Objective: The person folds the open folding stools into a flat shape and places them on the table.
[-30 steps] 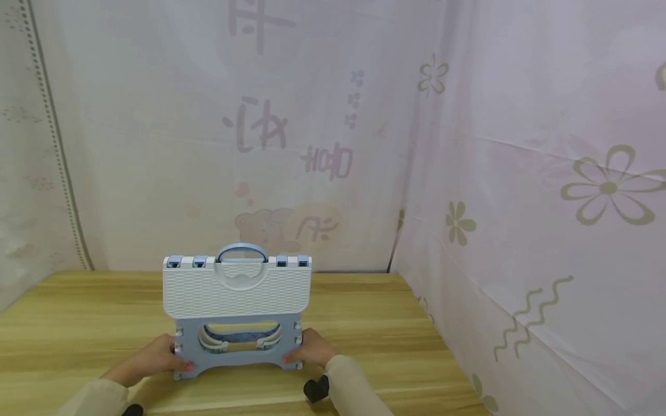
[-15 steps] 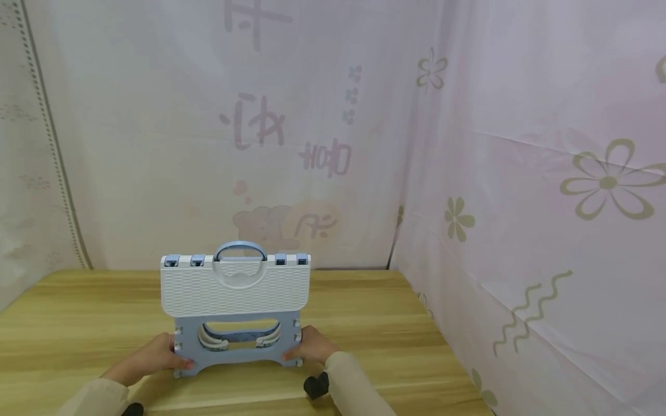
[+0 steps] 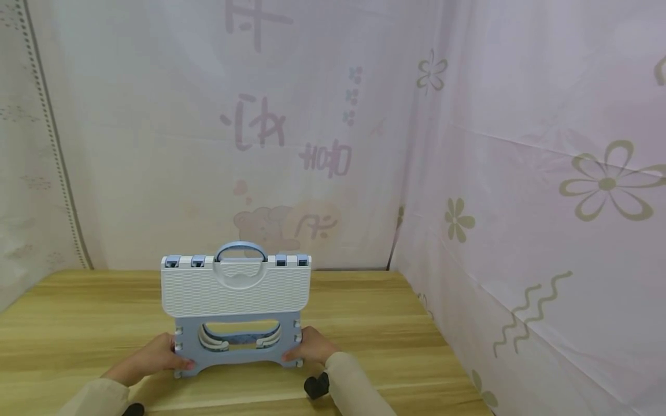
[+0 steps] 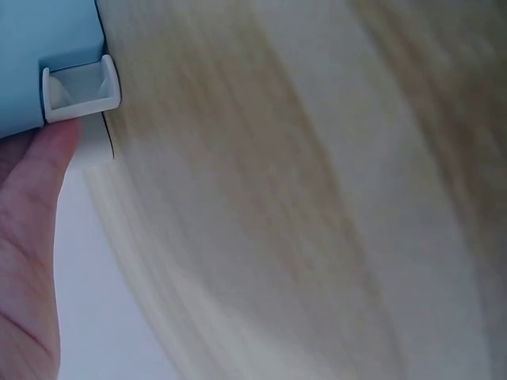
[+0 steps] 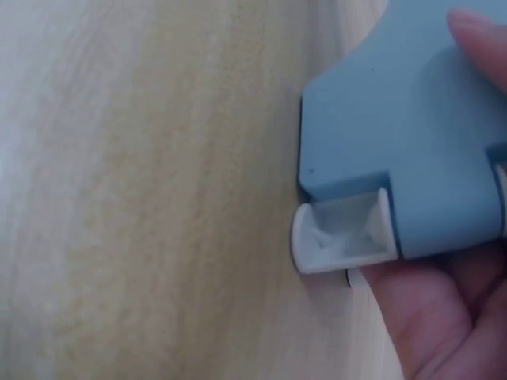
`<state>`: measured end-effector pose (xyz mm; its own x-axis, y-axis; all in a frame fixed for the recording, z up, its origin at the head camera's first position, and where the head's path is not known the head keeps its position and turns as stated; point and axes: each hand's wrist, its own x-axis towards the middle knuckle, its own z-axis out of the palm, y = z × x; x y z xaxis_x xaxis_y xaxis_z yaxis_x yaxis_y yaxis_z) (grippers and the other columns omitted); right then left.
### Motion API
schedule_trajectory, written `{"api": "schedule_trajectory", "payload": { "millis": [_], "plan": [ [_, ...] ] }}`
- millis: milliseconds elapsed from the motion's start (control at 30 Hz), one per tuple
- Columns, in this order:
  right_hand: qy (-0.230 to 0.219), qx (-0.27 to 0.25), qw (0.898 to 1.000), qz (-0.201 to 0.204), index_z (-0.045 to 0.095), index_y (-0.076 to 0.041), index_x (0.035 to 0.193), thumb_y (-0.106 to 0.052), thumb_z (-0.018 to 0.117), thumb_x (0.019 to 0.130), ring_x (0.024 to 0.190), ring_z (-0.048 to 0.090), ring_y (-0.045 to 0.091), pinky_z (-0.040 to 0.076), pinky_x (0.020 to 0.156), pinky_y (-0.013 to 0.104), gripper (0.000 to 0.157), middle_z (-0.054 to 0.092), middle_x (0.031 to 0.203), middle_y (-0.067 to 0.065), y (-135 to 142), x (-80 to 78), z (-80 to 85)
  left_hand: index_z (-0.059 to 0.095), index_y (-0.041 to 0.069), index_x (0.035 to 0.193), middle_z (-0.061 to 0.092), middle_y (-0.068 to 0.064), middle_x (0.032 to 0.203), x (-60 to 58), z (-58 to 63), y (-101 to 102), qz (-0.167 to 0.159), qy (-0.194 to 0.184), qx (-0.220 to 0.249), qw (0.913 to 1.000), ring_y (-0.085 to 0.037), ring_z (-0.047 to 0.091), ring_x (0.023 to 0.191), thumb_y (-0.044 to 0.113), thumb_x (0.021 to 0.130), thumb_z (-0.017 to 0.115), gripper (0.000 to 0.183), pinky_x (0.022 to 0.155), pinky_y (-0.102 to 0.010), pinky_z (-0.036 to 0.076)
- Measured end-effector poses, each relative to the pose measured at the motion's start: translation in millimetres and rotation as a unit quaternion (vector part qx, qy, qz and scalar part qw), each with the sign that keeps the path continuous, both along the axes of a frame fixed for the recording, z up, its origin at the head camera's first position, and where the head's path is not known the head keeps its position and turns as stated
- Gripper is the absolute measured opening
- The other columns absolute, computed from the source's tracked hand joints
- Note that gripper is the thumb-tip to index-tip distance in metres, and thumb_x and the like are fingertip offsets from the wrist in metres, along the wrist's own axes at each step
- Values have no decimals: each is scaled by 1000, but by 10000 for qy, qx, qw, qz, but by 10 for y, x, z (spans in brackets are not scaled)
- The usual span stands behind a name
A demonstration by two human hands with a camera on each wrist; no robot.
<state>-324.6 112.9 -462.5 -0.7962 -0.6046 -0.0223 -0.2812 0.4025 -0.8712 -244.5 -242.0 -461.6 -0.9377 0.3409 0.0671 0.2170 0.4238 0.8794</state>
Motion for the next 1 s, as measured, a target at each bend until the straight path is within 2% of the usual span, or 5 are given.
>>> {"api": "schedule_trajectory", "payload": {
  "millis": [200, 600, 733, 867, 1000],
  "plan": [
    [8, 1, 10000, 29, 65, 5, 109, -1, 77, 71, 89, 65, 19, 51, 82, 32, 41, 70, 101, 15, -9, -10, -28, 64, -17, 94, 69, -25, 90, 17, 0, 0, 82, 90, -103, 9999, -23, 65, 81, -1, 73, 78, 30, 68, -25, 52],
    [73, 44, 9999, 109, 65, 4, 110, -6, 78, 70, 90, 65, 18, 50, 85, 34, 44, 70, 103, 13, 16, 12, 20, 67, -13, 93, 70, -20, 87, 59, 22, 33, 517, 313, -426, 9973, -22, 66, 78, 5, 71, 80, 31, 70, -33, 53],
    [416, 464, 9978, 239, 69, 4, 102, -12, 79, 72, 78, 62, 10, 51, 72, 27, 35, 72, 92, 10, 88, -24, -7, 69, -8, 91, 71, -17, 85, 92, 31, 24, 634, 332, -760, 9945, -20, 65, 76, 9, 71, 82, 30, 68, -35, 53],
    [941, 851, 9918, 164, 73, 1, 83, -14, 79, 72, 59, 49, 5, 42, 55, 21, 20, 70, 73, 4, 175, -60, -28, 70, -2, 87, 70, -9, 82, 124, 56, -36, 977, 280, -1246, 9870, -17, 61, 73, 15, 72, 82, 26, 65, -35, 52],
    [726, 677, 9950, 86, 73, 1, 83, -12, 78, 73, 63, 54, 5, 46, 60, 22, 17, 71, 76, 4, 234, -49, -22, 68, -7, 92, 70, -11, 83, 132, 32, -120, 1058, 334, -1287, 9855, -22, 64, 74, 13, 73, 81, 30, 65, -36, 54]
  ]
}}
